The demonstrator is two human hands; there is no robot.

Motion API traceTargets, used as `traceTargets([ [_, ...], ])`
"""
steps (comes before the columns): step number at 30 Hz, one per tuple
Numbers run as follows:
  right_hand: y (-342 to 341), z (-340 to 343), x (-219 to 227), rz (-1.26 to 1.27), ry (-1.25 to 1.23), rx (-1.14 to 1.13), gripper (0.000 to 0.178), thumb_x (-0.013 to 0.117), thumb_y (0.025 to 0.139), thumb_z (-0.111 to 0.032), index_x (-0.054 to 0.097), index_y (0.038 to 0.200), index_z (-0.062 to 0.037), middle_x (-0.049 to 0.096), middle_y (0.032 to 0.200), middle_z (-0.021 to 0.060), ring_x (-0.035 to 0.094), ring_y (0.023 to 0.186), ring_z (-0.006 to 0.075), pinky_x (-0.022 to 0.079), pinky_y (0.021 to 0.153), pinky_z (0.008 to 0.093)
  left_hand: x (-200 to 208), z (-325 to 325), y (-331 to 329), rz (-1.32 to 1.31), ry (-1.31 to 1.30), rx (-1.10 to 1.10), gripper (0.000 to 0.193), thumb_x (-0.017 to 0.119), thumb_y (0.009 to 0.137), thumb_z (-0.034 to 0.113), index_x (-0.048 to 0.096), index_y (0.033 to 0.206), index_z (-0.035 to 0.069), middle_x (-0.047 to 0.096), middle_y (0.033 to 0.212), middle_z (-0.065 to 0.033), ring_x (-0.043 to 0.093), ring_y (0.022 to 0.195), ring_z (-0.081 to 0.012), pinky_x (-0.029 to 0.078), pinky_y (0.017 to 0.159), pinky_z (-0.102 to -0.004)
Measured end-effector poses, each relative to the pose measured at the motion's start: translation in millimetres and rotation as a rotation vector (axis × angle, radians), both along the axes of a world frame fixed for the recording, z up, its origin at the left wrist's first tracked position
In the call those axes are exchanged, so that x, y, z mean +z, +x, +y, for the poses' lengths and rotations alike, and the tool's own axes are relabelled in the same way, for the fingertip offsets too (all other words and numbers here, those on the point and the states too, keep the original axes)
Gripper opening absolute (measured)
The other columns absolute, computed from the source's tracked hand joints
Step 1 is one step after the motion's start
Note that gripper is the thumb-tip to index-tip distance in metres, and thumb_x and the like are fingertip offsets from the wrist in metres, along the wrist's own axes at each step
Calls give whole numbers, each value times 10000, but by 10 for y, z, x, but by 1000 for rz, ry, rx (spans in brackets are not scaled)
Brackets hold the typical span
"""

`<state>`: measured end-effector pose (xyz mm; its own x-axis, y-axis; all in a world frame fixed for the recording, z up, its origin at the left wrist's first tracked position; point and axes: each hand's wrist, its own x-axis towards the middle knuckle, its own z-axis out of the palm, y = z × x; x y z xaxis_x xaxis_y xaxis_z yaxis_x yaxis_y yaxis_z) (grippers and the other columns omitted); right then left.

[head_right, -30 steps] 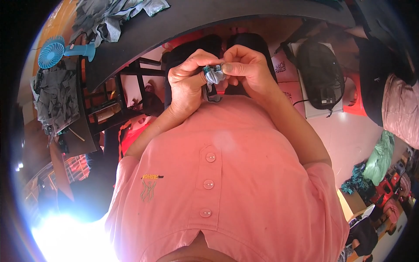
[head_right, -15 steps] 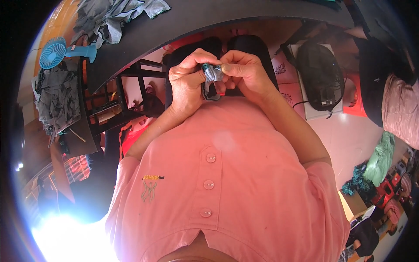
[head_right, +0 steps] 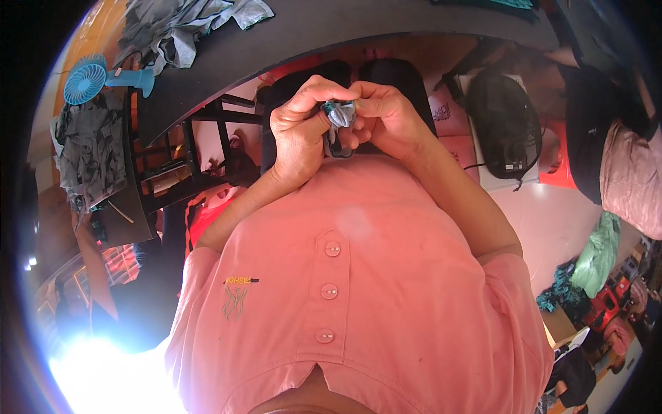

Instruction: Folding and preparing fabric strips for textile production.

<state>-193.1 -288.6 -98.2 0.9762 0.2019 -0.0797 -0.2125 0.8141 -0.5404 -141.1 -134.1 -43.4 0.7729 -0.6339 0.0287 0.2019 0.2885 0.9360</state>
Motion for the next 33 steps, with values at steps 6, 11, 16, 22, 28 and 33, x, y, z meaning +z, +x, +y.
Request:
traceTargets([
  [6, 61, -7, 100, -17, -28, 20, 190, 650, 892, -196, 593, 890, -15, 586, 688, 60, 641, 586, 243, 487, 533, 297, 12, -12, 32, -27, -79, 61, 300, 459, 821, -207, 665, 926, -17, 556, 896, -42, 652, 718, -164, 564, 510, -253],
  [11, 10, 120, 363, 68, -981, -495, 168, 692, 843, -69, 607, 973, -5, 644, 806, 41, 612, 677, 105, 481, 602, 236, -63, 71, 141, 2, 104, 283, 343, 403, 719, -163, 656, 893, -10, 575, 845, -16, 539, 696, -78, 445, 565, -203],
  [16, -15, 394, 534, -329, -1257, -573, 332, 686, 744, 48, 598, 1056, -27, 651, 838, 52, 600, 697, 77, 477, 594, 230, -67, -18, 97, 13, 26, 326, 326, 392, 722, -126, 638, 899, -5, 594, 799, -25, 513, 694, -74, 437, 592, -216],
  [22, 216, 439, 415, -455, -1265, -800, 309, 576, 715, 120, 571, 983, -32, 653, 793, 76, 644, 677, 132, 503, 604, 241, -34, -28, 103, -35, 105, 417, 256, 449, 754, -116, 622, 898, 7, 609, 802, -32, 516, 686, -81, 435, 586, -220],
  [28, 258, 304, 302, -536, -1292, -702, 324, 570, 720, 111, 565, 1011, -32, 651, 815, 81, 650, 705, 131, 506, 627, 245, -92, 67, 79, -42, 178, 398, 253, 474, 740, -106, 632, 910, -9, 621, 820, -41, 530, 712, -94, 437, 582, -244],
  [33, 149, 429, 507, -224, -1249, -401, 461, 620, 686, 66, 534, 1123, -52, 656, 828, 87, 657, 741, 148, 515, 668, 265, -149, 62, 90, 93, 177, 414, 220, 536, 746, -64, 644, 935, -34, 625, 829, -45, 531, 716, -87, 436, 620, -223],
])
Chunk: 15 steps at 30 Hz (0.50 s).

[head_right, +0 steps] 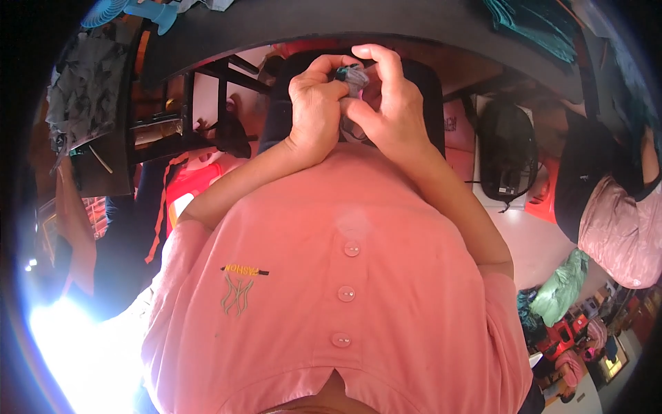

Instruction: Folding and preparing fabric strips for textile production.

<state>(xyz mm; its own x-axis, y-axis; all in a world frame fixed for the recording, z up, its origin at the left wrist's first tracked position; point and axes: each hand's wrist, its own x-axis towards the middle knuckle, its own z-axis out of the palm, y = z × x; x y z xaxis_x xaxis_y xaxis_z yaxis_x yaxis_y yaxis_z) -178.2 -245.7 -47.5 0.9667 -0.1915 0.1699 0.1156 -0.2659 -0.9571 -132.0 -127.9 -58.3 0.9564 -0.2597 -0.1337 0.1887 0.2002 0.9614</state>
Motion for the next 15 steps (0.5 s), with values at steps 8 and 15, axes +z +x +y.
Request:
traceTargets([
  [8, 199, -34, -257, -293, -11, -161, 280, 555, 724, 108, 546, 976, -14, 677, 777, 68, 634, 689, 111, 500, 653, 239, -20, -52, 56, 41, 14, -12, 142, 611, 756, -61, 665, 885, -37, 594, 923, -75, 571, 779, -131, 477, 665, -263],
  [15, 132, -205, -125, 55, 368, -47, 232, 557, 669, 113, 566, 875, 7, 602, 681, 21, 531, 648, 63, 421, 596, 207, 87, 229, 145, -20, 250, -395, 188, 632, 858, 58, 652, 1014, -46, 662, 768, -85, 644, 696, -142, 492, 596, -257],
])
